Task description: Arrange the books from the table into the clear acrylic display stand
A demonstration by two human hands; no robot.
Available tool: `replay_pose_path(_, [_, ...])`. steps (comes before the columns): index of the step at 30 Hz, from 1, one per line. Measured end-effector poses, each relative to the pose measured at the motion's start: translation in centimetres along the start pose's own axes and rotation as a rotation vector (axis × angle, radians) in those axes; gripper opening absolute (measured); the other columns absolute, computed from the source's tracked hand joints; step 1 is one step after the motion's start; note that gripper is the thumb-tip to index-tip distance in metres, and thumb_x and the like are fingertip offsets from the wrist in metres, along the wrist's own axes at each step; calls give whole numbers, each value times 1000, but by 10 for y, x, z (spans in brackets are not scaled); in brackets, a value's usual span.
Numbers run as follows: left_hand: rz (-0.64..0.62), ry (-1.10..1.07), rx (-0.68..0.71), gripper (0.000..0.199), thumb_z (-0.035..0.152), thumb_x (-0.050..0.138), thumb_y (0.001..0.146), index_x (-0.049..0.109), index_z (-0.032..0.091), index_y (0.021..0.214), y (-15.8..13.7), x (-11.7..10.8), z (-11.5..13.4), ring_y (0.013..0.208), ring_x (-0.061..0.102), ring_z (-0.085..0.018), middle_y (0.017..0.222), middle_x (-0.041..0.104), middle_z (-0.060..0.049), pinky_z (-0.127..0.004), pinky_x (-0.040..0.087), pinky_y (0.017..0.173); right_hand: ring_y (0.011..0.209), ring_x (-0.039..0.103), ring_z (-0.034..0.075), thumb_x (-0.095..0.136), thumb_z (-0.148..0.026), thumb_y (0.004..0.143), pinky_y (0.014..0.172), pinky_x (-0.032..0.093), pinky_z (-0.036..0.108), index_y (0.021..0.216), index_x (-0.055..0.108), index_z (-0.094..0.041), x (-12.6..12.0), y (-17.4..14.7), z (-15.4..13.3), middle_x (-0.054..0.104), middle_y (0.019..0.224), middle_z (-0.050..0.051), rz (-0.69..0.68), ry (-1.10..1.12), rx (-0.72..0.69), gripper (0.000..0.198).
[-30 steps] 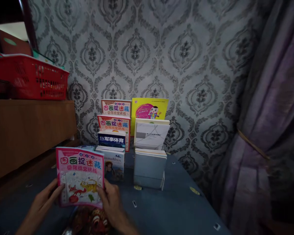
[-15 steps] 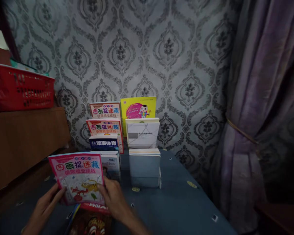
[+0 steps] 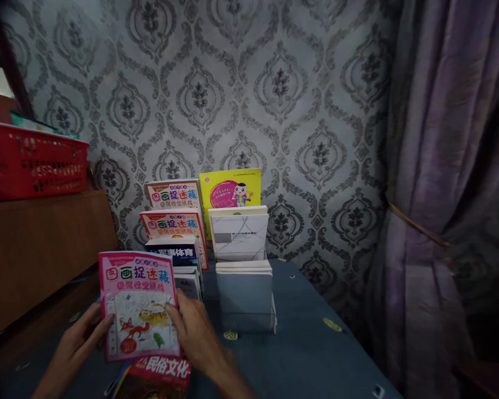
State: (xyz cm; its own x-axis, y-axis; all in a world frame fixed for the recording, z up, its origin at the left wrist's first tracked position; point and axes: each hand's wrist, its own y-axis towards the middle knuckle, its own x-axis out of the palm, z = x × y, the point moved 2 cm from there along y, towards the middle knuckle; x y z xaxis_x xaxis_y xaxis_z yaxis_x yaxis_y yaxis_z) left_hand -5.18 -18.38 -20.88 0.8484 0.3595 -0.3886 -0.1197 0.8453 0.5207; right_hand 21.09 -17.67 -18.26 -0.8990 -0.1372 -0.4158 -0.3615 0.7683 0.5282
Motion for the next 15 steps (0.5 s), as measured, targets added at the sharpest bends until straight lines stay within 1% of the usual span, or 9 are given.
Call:
replay_pose_path(2, [-35,-25,-23,53,67,60,76,70,18,92,5,2,12,70,68,-22,84,73,-7,-26,56,56,95,67,22,42,-41,99,83,50,29,121,63,-23,-6,2,-2,73,108,6,15,54,-22,35])
replay_pose_path(4, [-42,-19,7,53,69,57,77,70,18,88,14,4,27,75,67,-23,86,73,-7,-29,57,65,96,66,23,44,-44,98,84,51,30,125,62,-23,-13,4,-3,72,110,7,46,103,-35,38])
replay_pose_path(6, [-37,7,66,51,67,54,80,69,18,86,27,4,41,78,65,-22,87,72,-6,-29,56,73,91,66,22,45,-47,97,82,52,31,124,62,-22,-19,5,-4,72,105,7,76,145,-34,41])
replay_pose_path(8, [-37,36,130,49,63,48,85,68,18,83,43,5,56,73,61,-19,79,68,-4,-27,53,68,76,64,19,45,-51,96,73,54,29,123,63,-21,-25,7,-2,72,96,6,90,192,-27,43])
replay_pose_path(10, [-42,57,206,48,57,41,91,68,18,83,62,7,72,68,57,-17,73,63,-2,-25,49,63,59,56,15,47,-53,95,59,51,26,122,62,-21,-30,8,0,71,85,3,102,232,-11,45])
replay_pose_path(11, [-34,68,256,46,53,39,93,68,18,87,73,8,81,70,57,-17,75,63,-2,-25,49,66,52,51,13,48,-54,94,53,48,24,122,62,-21,-33,9,2,69,80,2,115,243,0,46])
replay_pose_path(12, [3,85,310,42,49,40,94,68,18,93,84,8,90,75,58,-17,81,64,-3,-25,48,70,48,46,11,50,-54,93,47,45,23,121,62,-20,-36,9,4,67,76,1,132,248,8,46])
replay_pose_path(13, [66,110,371,38,46,43,93,67,18,100,95,8,98,82,59,-18,89,65,-4,-26,48,75,46,43,10,51,-54,92,44,42,22,120,62,-20,-39,10,5,65,73,0,148,250,12,45])
replay_pose_path(15, [187,178,466,36,43,48,92,64,18,112,119,9,112,96,59,-21,104,64,-8,-29,48,82,46,43,10,53,-54,92,43,41,21,116,64,-19,-45,10,7,62,69,-1,161,250,7,44])
